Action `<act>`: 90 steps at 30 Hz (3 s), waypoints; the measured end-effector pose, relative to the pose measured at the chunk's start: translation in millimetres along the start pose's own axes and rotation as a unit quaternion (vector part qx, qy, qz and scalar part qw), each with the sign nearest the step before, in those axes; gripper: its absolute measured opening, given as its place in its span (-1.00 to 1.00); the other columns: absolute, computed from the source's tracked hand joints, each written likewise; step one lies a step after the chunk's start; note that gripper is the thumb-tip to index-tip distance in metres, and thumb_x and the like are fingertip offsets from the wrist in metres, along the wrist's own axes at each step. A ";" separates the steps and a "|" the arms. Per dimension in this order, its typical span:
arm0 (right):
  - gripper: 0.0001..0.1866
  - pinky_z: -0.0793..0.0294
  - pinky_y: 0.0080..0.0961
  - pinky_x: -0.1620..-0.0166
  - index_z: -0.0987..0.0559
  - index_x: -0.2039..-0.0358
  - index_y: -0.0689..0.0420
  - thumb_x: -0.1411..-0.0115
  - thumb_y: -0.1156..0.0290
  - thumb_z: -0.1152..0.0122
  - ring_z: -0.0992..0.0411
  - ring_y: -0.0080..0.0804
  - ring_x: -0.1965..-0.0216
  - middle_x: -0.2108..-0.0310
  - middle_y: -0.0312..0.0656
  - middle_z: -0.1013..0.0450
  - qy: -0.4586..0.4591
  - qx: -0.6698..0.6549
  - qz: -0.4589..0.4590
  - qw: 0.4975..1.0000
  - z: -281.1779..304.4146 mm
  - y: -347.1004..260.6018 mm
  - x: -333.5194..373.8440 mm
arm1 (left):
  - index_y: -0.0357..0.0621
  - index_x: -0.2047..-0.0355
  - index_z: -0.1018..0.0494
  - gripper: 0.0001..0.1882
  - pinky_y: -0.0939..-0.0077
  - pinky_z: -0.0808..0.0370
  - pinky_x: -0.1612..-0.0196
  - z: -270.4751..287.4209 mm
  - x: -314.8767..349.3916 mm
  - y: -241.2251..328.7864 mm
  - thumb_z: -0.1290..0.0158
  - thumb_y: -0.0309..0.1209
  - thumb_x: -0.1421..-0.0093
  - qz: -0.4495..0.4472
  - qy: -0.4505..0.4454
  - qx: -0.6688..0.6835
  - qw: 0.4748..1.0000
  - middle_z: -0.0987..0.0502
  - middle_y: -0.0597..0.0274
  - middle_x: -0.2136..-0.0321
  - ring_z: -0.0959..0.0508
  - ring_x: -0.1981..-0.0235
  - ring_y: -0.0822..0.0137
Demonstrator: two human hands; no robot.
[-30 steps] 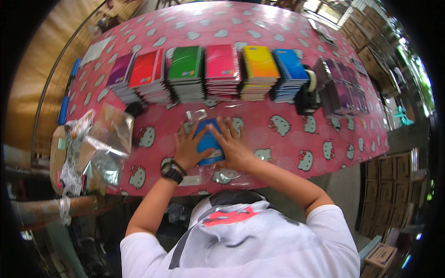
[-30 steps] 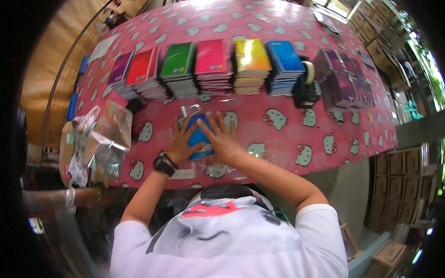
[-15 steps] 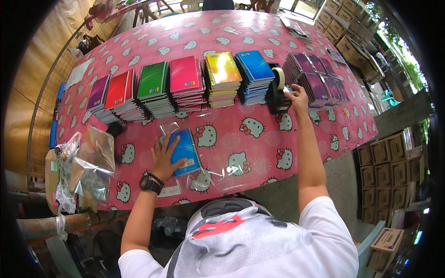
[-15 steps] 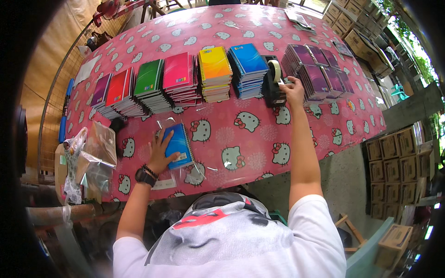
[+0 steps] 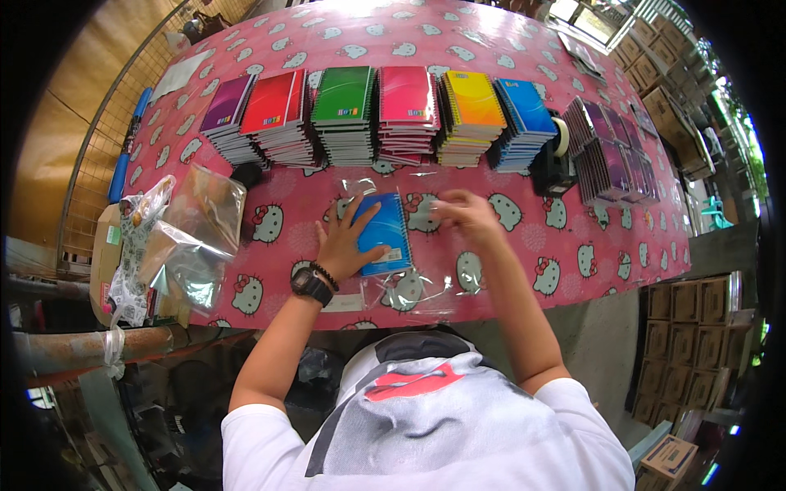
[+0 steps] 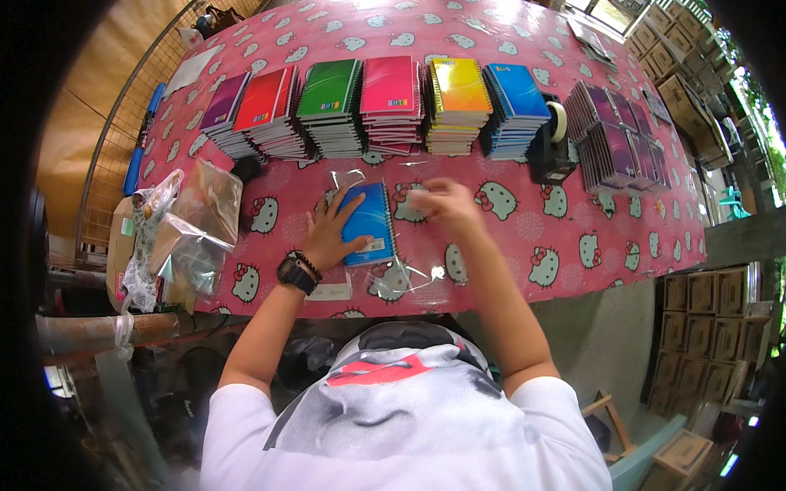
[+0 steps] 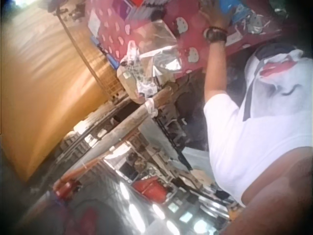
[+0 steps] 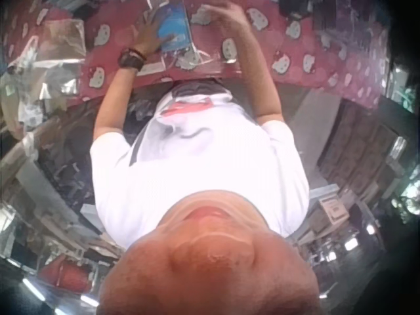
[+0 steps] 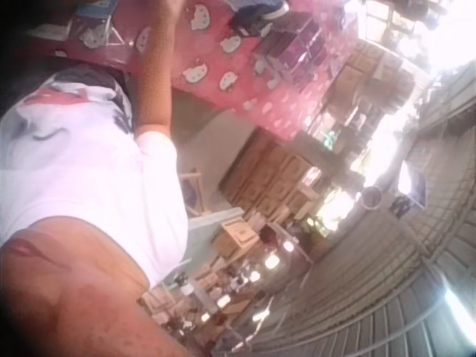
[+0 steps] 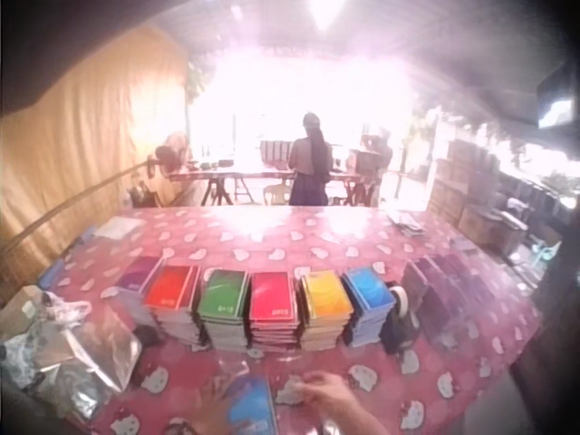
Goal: The person repeatedly picks up small spiral-bound notebooks from stacks on a pink Hello Kitty table, places them into clear plastic bags, and sets the packaged notebooks aside. The person handles notebooks of various colors one at a time throughout the clip.
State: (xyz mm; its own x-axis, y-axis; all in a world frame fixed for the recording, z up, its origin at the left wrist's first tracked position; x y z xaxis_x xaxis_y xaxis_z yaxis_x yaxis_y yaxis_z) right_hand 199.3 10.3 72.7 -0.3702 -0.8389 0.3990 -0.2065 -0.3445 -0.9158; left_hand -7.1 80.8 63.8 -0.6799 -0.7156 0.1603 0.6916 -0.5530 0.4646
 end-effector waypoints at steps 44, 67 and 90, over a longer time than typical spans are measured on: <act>0.08 -0.13 -0.38 -0.21 0.13 -0.25 0.19 0.12 0.43 -0.45 -0.10 -0.32 -0.19 -0.09 -0.08 -0.19 -0.202 0.026 0.208 0.957 -89.8 -1.6 52.2 | -0.12 -0.19 0.07 0.02 0.35 -0.34 -0.10 18.2 25.3 27.4 -0.34 -0.59 0.21 -0.127 0.106 0.633 0.757 -0.28 0.12 -0.04 -0.35 -0.05 0.28; -0.28 0.13 -0.10 -0.27 -0.53 0.04 -0.09 0.39 0.54 -0.12 0.04 -0.04 -0.25 -0.16 -0.30 -0.27 -0.190 0.351 0.449 0.799 -88.3 -58.2 84.2 | -0.13 0.05 -0.39 -0.55 0.14 -0.01 -0.26 147.5 102.1 39.8 -0.13 -0.40 0.00 -0.206 0.413 0.208 0.862 -0.25 0.10 -0.13 -0.19 -0.18 0.04; -0.43 -0.34 -0.41 0.09 -0.50 0.22 0.26 -0.23 -0.10 0.05 -0.41 -0.20 0.16 0.25 -0.01 -0.48 -0.050 0.202 0.150 0.967 -56.9 -12.8 -26.6 | 0.09 -0.04 -0.32 -0.35 -0.26 0.03 -0.22 62.5 52.9 74.4 -0.03 -0.60 0.15 -0.232 0.161 -0.107 0.953 -0.16 0.27 -0.22 0.04 -0.30 -0.13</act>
State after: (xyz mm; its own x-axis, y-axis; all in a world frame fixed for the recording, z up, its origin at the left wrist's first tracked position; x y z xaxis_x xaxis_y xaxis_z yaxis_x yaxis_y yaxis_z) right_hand 160.2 61.0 76.4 -0.2655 -0.9561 0.1241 0.2746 -0.1983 -0.9409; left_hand -6.8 28.5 161.3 -0.8380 -0.4478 -0.3118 0.3918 -0.8915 0.2273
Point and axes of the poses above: each hand's wrist, its own x-axis away from the middle knuckle, its own z-axis out of the back of the hand, y = z × x, the point moved 10 cm from there along -x, towards the middle knuckle
